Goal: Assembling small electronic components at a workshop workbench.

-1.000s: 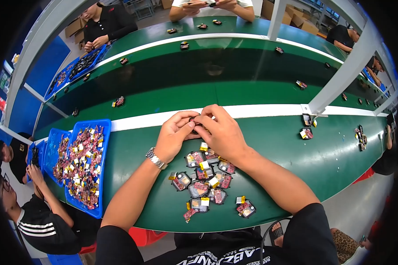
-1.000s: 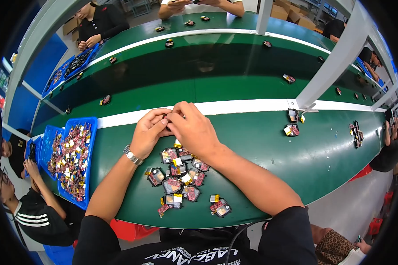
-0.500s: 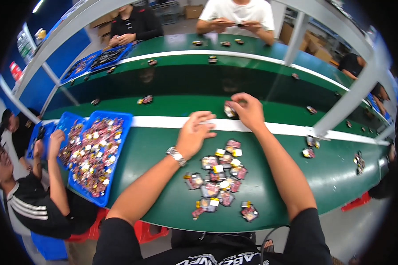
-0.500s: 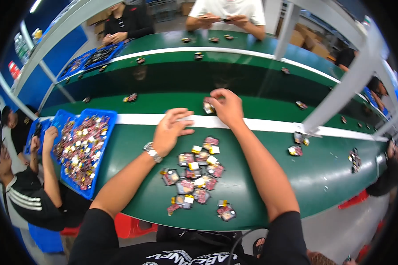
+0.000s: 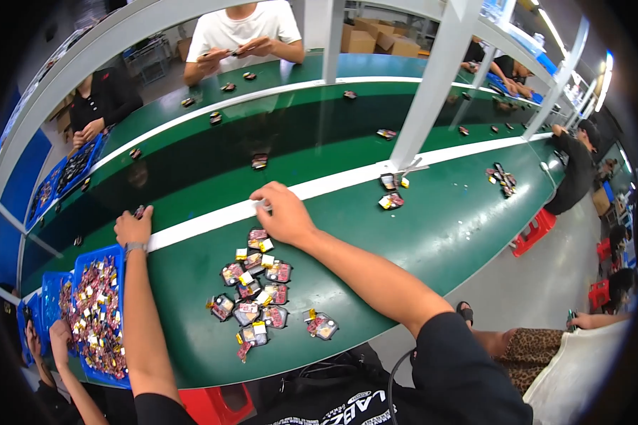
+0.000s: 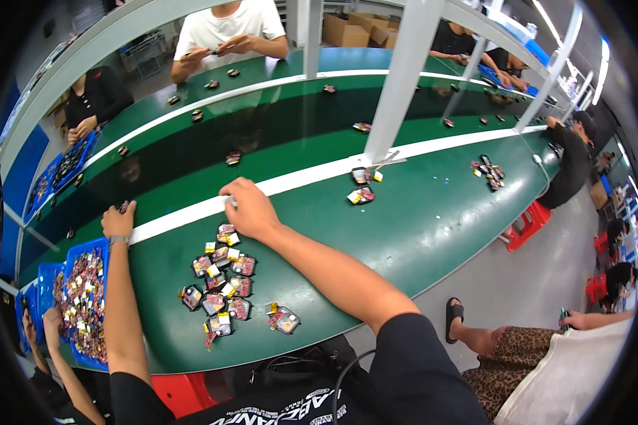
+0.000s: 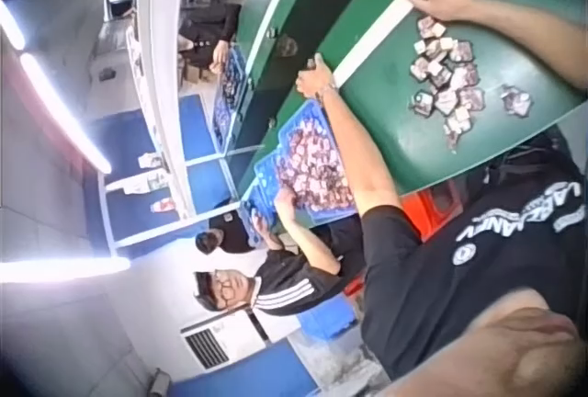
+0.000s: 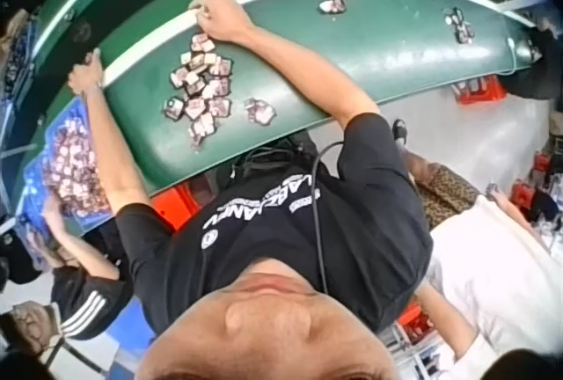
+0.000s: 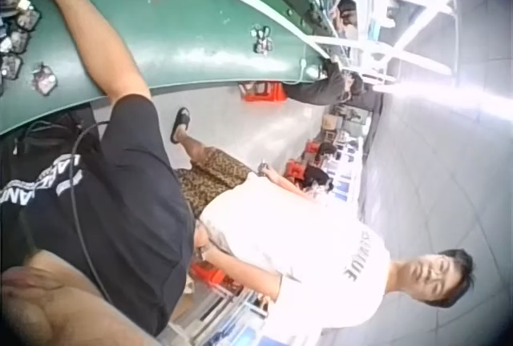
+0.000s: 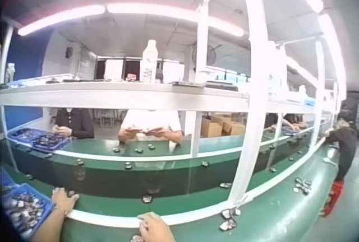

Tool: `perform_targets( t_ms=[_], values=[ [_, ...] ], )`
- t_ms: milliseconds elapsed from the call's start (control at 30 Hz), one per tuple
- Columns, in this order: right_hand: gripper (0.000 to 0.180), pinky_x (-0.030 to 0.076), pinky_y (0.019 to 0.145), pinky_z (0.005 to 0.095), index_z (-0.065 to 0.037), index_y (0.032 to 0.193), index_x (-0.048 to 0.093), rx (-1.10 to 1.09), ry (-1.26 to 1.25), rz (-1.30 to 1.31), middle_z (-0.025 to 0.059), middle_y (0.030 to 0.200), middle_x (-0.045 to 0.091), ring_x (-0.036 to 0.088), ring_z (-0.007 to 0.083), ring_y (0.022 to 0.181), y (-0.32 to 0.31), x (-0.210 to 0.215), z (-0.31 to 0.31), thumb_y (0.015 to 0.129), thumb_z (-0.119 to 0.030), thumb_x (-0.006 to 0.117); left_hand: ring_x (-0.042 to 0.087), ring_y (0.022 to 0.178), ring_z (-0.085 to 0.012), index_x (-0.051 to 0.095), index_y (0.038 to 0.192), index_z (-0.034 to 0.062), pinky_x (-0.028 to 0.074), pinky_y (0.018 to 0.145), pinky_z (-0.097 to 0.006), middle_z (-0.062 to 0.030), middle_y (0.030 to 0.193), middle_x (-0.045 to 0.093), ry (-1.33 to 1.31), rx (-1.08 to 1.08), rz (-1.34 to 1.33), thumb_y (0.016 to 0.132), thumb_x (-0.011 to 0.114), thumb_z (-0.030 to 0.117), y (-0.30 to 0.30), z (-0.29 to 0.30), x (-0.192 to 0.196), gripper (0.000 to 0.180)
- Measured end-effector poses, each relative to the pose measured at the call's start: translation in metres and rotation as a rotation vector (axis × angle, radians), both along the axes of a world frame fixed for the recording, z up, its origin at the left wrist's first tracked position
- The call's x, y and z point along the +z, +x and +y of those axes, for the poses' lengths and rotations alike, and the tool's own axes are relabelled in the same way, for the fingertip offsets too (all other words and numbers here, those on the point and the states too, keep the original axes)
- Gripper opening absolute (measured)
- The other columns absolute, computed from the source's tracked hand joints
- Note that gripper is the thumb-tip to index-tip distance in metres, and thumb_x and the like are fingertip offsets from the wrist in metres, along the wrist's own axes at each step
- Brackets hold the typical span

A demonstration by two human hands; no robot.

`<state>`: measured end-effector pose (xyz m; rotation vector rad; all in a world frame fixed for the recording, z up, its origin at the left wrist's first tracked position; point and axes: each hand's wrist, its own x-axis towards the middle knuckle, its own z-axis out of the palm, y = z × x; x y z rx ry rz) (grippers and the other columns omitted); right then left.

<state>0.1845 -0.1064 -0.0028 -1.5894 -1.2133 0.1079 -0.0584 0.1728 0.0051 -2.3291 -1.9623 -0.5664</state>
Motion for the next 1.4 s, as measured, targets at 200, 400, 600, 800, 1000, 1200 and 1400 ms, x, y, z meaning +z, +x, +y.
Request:
perform_targets(
  t_ms=[200, 400, 600, 800, 1000, 1200, 1400],
  values=[
    [0.015, 0.052, 0.067, 0.0308, -0.002, 0.096, 0.068, -0.056, 0.093, -0.084, 0.0108, 0.092, 0.064, 0.064, 0.0204, 0.077, 0.021, -0.003, -0.003, 0.083, 0.002, 0.06, 0.059, 0.108, -0.0351, 0.073, 0.104, 0.0107, 0.049, 0.092, -0.048, -0.0162, 0.111, 0.064, 0.083, -0.112, -0.098, 0.079, 0.068, 0.048, 0.01, -0.001, -0.01, 0.045],
    [0.018, 0.053, 0.07, 0.0316, -0.003, 0.1, 0.067, 0.067, 0.071, -0.055, 0.0102, 0.099, 0.064, 0.065, 0.0216, 0.08, -0.002, 0.015, -0.006, 0.083, -0.001, 0.063, 0.066, 0.094, -0.0241, 0.069, 0.108, 0.0016, 0.054, 0.079, -0.035, -0.0127, 0.103, 0.068, -0.034, -0.609, -0.507, 0.072, 0.08, 0.024, 0.036, -0.065, 0.002, 0.043],
    [0.039, 0.054, 0.074, 0.0307, -0.005, 0.12, 0.061, 0.224, 0.053, 0.038, 0.0123, 0.108, 0.063, 0.065, 0.0205, 0.09, -0.032, 0.028, -0.009, 0.083, -0.006, 0.071, 0.067, 0.093, -0.0241, 0.065, 0.115, 0.0012, 0.055, 0.08, -0.033, -0.0143, 0.106, 0.067, -0.342, -1.014, -0.492, 0.076, 0.077, 0.02, 0.055, -0.155, 0.027, 0.044],
    [0.031, 0.055, 0.072, 0.0263, 0.002, 0.115, 0.061, 0.181, -0.144, 0.355, 0.0112, 0.094, 0.067, 0.066, 0.0127, 0.078, -0.024, 0.013, 0.001, 0.086, -0.004, 0.069, 0.064, 0.083, -0.0176, 0.057, 0.12, 0.0024, 0.053, 0.073, -0.03, -0.0118, 0.101, 0.066, -0.454, -0.992, -0.563, 0.074, 0.082, 0.02, 0.065, -0.179, 0.027, 0.055],
    [0.032, 0.053, 0.07, 0.0259, 0.0, 0.114, 0.059, 0.304, -0.138, 0.241, 0.0088, 0.096, 0.069, 0.066, 0.0099, 0.077, -0.013, 0.027, -0.001, 0.083, 0.001, 0.067, 0.058, 0.1, -0.0125, 0.059, 0.116, 0.0008, 0.047, 0.09, -0.029, -0.0045, 0.105, 0.063, -0.907, -1.033, -0.991, 0.093, 0.064, 0.016, 0.062, -0.167, 0.02, 0.028],
    [0.025, 0.054, 0.07, 0.027, 0.0, 0.104, 0.06, 0.303, 0.026, 0.14, 0.0106, 0.106, 0.062, 0.068, 0.0157, 0.076, -0.023, 0.027, -0.003, 0.082, 0.003, 0.07, 0.061, 0.077, -0.0075, 0.063, 0.113, 0.0018, 0.049, 0.07, -0.022, -0.0042, 0.094, 0.067, -1.048, -0.923, -0.952, 0.091, 0.065, 0.008, 0.061, -0.16, 0.025, 0.022],
    [0.021, 0.053, 0.082, 0.0341, -0.004, 0.1, 0.066, 0.277, 0.114, -0.071, 0.011, 0.11, 0.061, 0.064, 0.0238, 0.097, -0.019, 0.026, -0.006, 0.08, 0.0, 0.067, 0.066, 0.076, -0.0121, 0.052, 0.13, 0.0002, 0.057, 0.068, -0.025, -0.0099, 0.099, 0.067, -1.144, -0.88, -1.093, 0.089, 0.06, 0.001, 0.06, -0.162, 0.026, 0.042]
  ],
)
